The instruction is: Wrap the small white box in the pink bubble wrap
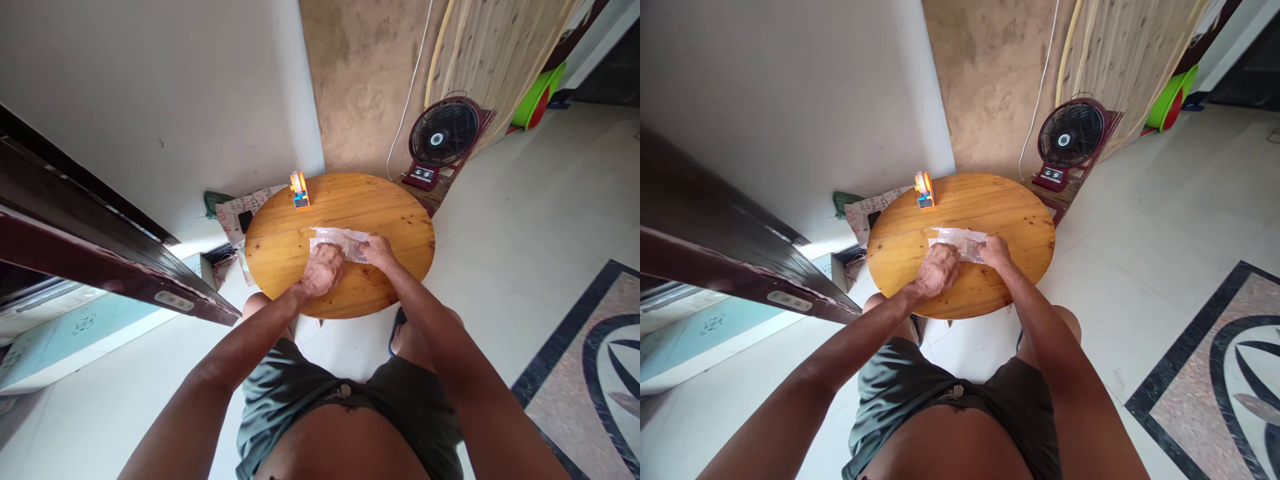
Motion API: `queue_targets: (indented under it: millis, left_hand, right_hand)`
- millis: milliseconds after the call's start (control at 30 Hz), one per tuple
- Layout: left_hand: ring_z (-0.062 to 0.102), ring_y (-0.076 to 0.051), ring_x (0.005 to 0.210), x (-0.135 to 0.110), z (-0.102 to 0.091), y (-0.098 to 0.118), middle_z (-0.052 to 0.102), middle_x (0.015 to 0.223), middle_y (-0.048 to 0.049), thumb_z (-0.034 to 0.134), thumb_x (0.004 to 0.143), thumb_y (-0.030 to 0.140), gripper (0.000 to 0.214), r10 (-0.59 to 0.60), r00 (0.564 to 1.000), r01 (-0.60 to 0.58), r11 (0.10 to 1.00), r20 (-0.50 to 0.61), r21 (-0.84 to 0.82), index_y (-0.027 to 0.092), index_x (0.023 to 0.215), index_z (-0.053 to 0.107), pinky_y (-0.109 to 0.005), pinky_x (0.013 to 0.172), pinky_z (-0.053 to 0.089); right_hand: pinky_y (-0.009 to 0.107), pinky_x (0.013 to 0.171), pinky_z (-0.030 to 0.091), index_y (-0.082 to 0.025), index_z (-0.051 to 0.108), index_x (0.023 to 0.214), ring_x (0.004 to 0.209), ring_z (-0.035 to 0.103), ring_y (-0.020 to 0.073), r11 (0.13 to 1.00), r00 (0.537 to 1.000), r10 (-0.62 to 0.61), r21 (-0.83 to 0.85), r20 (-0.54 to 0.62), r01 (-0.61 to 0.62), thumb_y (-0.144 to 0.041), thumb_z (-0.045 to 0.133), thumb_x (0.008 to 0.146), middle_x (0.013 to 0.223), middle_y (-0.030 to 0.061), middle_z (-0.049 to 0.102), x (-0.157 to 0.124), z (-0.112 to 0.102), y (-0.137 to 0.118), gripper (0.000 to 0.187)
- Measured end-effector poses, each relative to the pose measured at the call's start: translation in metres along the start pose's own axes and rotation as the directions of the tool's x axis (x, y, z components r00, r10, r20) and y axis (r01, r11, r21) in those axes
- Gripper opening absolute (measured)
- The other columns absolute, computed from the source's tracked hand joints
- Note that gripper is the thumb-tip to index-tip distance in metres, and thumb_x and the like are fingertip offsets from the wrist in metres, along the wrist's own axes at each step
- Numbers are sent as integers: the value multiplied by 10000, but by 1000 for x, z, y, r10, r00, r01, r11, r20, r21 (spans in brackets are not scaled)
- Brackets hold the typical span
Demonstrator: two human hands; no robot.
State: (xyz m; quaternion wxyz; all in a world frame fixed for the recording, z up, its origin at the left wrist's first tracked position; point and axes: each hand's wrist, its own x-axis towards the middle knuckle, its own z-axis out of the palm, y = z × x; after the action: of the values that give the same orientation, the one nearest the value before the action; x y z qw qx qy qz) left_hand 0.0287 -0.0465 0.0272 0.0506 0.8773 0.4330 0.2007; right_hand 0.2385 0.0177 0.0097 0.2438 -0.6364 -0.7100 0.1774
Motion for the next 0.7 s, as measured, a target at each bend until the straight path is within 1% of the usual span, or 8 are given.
queue_targets:
  millis: [33, 67, 133, 233, 367, 500, 600, 700]
  left_hand:
    - [465, -343, 1412, -7, 5, 6, 590, 1420, -205, 399, 1004, 325, 457, 65, 997, -66, 998, 34, 17, 113, 1337, 629, -518, 1261, 258]
    - [418, -340, 1466, -12, 10, 11, 559, 1474, -194, 404, 1002, 324, 469, 97, 994, -98, 995, 55, 32, 124, 1375, 606, -520, 1280, 230]
    - [306, -340, 1550, -16, 21, 13, 490, 1561, -171, 449, 985, 338, 514, 94, 994, -97, 994, 59, 45, 139, 1449, 543, -555, 1296, 191]
    - [209, -351, 1591, -12, 32, 7, 391, 1632, -195, 488, 966, 358, 611, 45, 998, -48, 997, 53, 56, 109, 1523, 450, -596, 1298, 158]
    - [213, -357, 1589, -6, 33, -1, 331, 1660, -217, 484, 967, 363, 653, 8, 998, -12, 998, 57, 69, 78, 1549, 403, -582, 1304, 136]
    - [218, -355, 1587, -6, 31, -2, 317, 1667, -210, 506, 957, 363, 685, 1, 998, -4, 999, 56, 51, 82, 1567, 374, -556, 1304, 162]
    - [201, -347, 1592, -9, 32, -4, 297, 1678, -203, 524, 946, 359, 711, 3, 999, -3, 1000, 48, 7, 101, 1584, 345, -553, 1300, 180]
    - [171, -337, 1601, -11, 36, -6, 276, 1685, -203, 525, 940, 346, 730, -4, 1000, 4, 1000, 16, -22, 103, 1596, 318, -549, 1302, 178]
  right_hand:
    - [297, 836, 556, -206, 814, 1097, 965, 745, 250, 1000, 1000, 12, -14, -3, -12, -336, 635, 916, 1038, 92, 806, 0, 0, 0, 286]
    - [288, 837, 554, -211, 819, 1071, 974, 744, 246, 999, 999, 32, -37, -6, -32, -347, 639, 916, 1036, 89, 807, 0, 0, -1, 274]
    - [281, 834, 552, -212, 826, 1024, 963, 743, 240, 995, 998, 54, -85, -9, -55, -368, 641, 917, 1006, 88, 810, 0, -1, -2, 265]
    - [272, 818, 548, -205, 824, 1026, 947, 743, 231, 993, 999, 54, -104, -8, -55, -374, 630, 927, 990, 89, 812, 0, -2, -4, 275]
    - [280, 824, 539, -180, 816, 1044, 966, 744, 245, 992, 997, 74, -104, 3, -74, -394, 604, 949, 1021, 113, 805, 0, -2, -5, 317]
    - [291, 864, 529, -160, 813, 1052, 1019, 740, 268, 988, 996, 89, -124, -5, -88, -390, 594, 954, 1055, 138, 794, 0, -2, -4, 332]
    - [285, 882, 529, -162, 801, 1089, 1024, 736, 257, 993, 995, 96, -62, -14, -97, -381, 608, 947, 1083, 123, 794, -2, -3, -2, 325]
    - [280, 883, 535, -182, 786, 1122, 986, 733, 229, 995, 996, 89, 52, -14, -89, -354, 622, 933, 1080, 90, 799, -3, -5, 0, 304]
